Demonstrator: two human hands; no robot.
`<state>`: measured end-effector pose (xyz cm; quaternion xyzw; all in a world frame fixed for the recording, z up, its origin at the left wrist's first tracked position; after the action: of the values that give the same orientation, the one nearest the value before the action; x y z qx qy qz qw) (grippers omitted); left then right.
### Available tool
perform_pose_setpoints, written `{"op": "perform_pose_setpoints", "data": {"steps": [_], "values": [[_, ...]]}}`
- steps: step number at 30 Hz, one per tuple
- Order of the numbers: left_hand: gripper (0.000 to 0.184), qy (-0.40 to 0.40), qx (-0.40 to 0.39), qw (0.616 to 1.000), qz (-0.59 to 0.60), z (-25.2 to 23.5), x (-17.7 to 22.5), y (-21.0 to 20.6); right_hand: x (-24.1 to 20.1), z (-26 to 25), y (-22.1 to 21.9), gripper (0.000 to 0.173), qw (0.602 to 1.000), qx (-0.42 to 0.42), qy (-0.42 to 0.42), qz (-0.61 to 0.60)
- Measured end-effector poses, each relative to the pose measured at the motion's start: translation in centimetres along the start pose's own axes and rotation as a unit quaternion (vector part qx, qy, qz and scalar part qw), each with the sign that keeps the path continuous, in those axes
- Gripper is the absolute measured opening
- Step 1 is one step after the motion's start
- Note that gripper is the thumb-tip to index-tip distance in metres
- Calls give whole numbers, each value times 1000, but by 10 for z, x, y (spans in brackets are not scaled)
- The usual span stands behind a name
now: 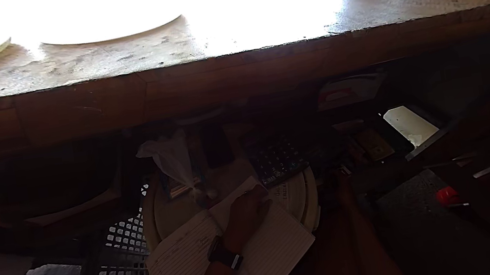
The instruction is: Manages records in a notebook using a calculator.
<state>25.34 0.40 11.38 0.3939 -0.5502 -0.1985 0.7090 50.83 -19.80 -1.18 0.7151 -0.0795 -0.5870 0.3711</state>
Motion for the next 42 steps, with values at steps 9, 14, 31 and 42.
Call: {"op": "perform_pose_setpoints", "data": {"steps": [9,14,31,42], "values": [[36,11,-7,1000,-5,-1,3,1,-8,6,6,30,1000,-7,7,7],[36,7,-3,1000,2,-2,1,0,-3,9,12,30,993,95,-3,-72],[32,-4,12,999,32,-7,-6,-4,-185,43,15,40,926,-123,236,269],[31,-15,8,1000,25,-6,-6,-4,-196,42,-2,37,920,-127,171,329]]}}
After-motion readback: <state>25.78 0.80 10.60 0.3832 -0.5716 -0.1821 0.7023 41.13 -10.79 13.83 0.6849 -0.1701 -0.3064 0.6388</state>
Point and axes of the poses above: each hand's wrist, its own z-axis away from the middle knuckle, its own y-axis out of the back of the hand, x = y × z, the point moved 2 cm from there along -z, towards the middle knuckle
